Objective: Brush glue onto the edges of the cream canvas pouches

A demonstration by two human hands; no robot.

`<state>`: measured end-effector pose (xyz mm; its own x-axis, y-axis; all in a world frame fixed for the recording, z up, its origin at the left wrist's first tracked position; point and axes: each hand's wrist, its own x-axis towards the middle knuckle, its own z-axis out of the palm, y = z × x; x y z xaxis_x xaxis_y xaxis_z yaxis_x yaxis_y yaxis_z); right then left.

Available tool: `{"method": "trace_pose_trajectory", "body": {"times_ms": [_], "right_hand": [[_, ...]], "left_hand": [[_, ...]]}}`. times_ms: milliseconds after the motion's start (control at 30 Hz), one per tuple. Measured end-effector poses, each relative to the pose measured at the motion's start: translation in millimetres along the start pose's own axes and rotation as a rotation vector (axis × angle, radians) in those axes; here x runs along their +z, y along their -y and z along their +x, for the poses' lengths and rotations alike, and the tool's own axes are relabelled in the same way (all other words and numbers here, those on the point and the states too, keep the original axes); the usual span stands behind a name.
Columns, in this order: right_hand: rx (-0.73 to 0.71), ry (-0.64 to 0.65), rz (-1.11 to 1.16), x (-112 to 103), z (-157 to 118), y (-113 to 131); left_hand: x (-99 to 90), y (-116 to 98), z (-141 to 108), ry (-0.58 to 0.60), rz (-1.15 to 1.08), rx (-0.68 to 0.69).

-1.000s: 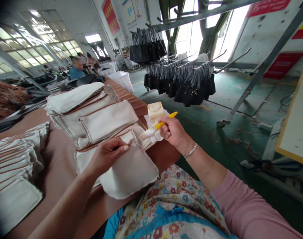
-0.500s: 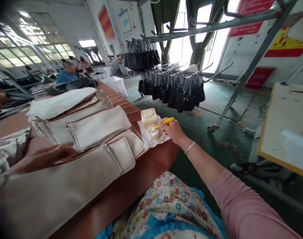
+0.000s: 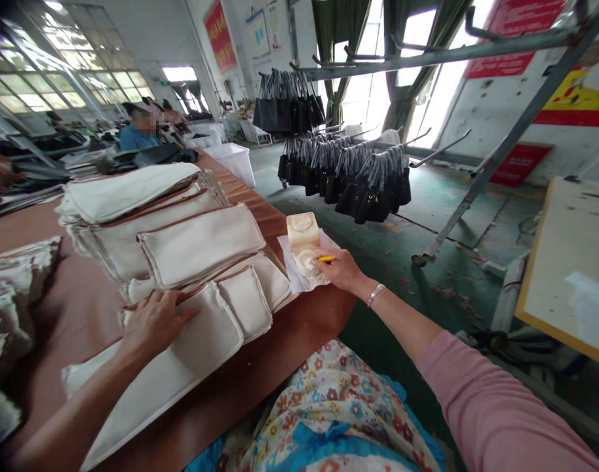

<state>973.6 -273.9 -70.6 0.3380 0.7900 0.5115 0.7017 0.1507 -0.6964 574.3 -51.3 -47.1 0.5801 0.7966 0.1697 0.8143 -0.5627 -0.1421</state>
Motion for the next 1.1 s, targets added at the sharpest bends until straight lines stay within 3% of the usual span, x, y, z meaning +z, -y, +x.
{"method": "trace_pose_trajectory", "body": {"times_ms": [133,200,400,500,600,700,800,867,967,1100], "right_hand": [[-0.180,0.108,-0.017,-4,-30,12],[-0.186,0.060,-0.025,-6,-36,17],[0.371,-0.308,0.270,7,-30,6],[0.466,-0.399,0.300,10,-31,-1],[0.470,-0.484,0.331,6,-34,18],[0.492,-0.372,0.684,10,-32,62],[0.500,-0.178,0.879,28,-27,106],[0.456,-0.087,0.881,42,-24,124],[0.371,-0.009,0.790,57,-21,132],[0.290,-0.104,0.631,55,-21,132]], "left_hand": [[-2.6,-14,-2,0.079,-0.085,0.028],[-2.0,-19,-4,0.093,-0.128,0.026],[-5.8,-31,-9,0.170,-0.351,-0.092],[-12.7,-37,-17,0.228,-0.427,-0.066],[-19.2,-47,-29,0.307,-0.698,-0.077],[-25.7,-63,-42,0.347,-1.009,-0.128],[-35.0,-80,-53,0.282,-1.072,-0.065],[-42.5,-89,-59,0.218,-1.053,0.003],[-52.9,-98,-67,0.181,-1.047,0.062],[-58.8,-102,-75,0.170,-1.082,0.074]]}}
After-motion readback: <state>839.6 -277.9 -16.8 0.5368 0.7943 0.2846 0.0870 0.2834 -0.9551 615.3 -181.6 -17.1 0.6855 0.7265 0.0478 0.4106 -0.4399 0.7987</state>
